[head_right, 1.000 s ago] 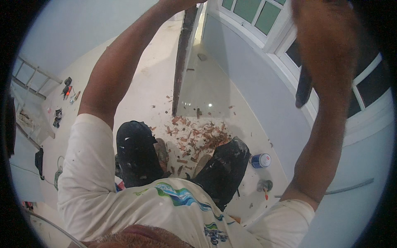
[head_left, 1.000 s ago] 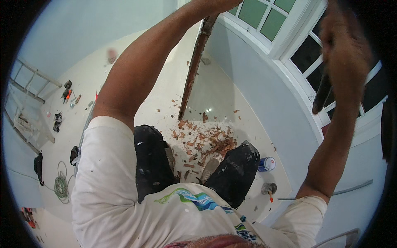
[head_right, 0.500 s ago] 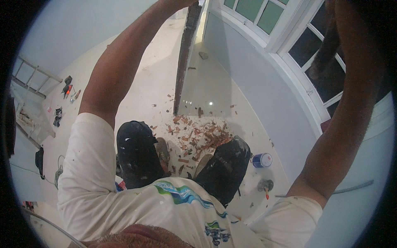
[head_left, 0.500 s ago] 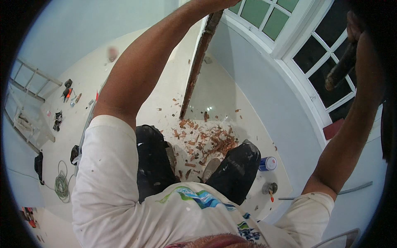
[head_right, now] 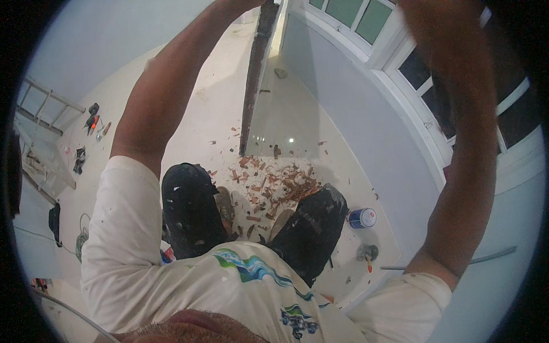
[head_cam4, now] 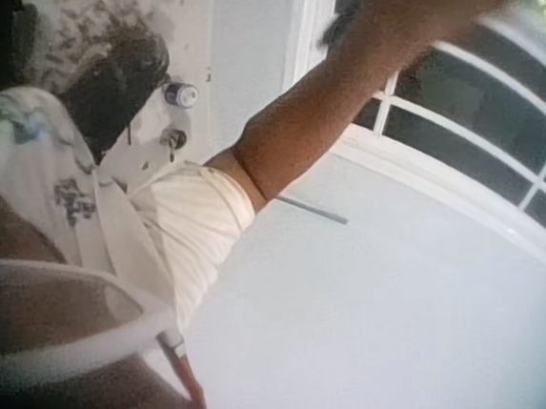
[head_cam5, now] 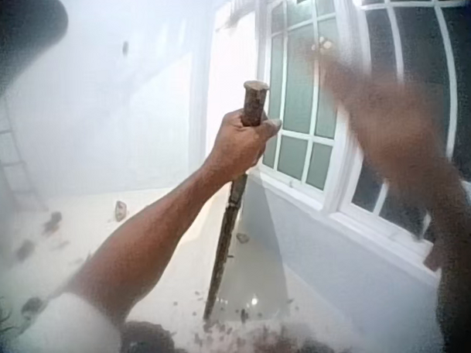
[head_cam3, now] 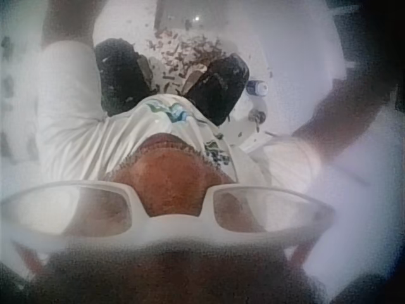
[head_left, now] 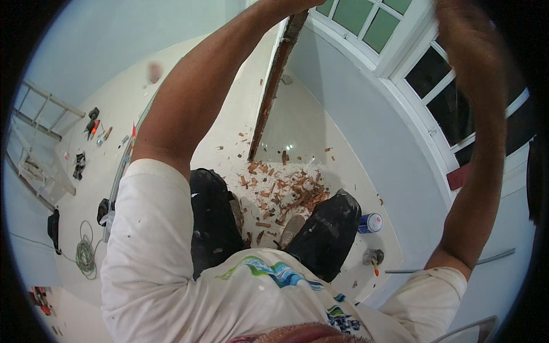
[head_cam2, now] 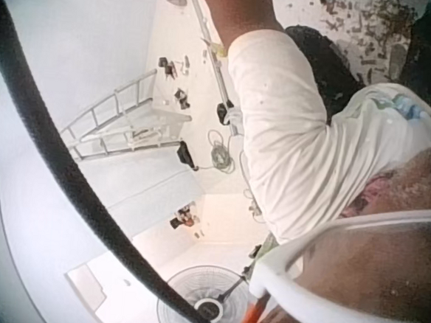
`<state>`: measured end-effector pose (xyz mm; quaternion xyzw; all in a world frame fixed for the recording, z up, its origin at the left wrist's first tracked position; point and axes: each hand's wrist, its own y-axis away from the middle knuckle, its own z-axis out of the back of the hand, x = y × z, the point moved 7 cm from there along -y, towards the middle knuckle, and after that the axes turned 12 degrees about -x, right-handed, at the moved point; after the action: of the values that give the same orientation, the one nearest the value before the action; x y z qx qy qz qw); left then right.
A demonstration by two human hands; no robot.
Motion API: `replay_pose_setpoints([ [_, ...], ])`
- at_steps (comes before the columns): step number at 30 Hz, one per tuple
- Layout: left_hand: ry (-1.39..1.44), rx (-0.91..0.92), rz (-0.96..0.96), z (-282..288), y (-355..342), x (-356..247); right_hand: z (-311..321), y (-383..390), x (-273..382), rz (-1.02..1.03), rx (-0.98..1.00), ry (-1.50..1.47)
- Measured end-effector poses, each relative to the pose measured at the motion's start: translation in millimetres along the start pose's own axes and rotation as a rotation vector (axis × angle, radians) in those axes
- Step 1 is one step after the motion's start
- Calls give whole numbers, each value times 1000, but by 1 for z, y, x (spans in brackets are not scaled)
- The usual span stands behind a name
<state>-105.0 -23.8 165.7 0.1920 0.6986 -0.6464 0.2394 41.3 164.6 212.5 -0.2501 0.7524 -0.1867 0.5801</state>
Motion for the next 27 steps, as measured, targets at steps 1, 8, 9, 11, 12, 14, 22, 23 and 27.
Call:
replay_pose_setpoints([
  [1, 10, 9, 6, -2, -1, 0, 1, -2, -2, -74, 35, -103],
  [8, -48, 135, -41, -6, 7, 0, 39, 1, -20, -950, 143, -1037],
  [9, -150, 209, -273, -27, 29, 4, 18, 39, -49, -857, 205, -925],
  [11, -350, 435, -510, -67, 87, -6, 10, 81, -55, -869, 275, -811],
  [12, -476, 664, -507, -79, 114, -23, 25, 97, -32, -968, 287, -812],
  [14, -543, 599, -728, -59, 152, -11, 51, 113, 49, -1158, 317, -946],
  [22, -848, 1081, -632, -67, 219, 37, 99, 178, 246, -2084, 526, -1461],
  [23, -951, 1182, -535, -64, 222, 43, 96, 181, 257, -2147, 462, -1520],
  [27, -902, 417, -619, -16, 223, 18, 89, 196, 301, -2414, 203, -1803],
])
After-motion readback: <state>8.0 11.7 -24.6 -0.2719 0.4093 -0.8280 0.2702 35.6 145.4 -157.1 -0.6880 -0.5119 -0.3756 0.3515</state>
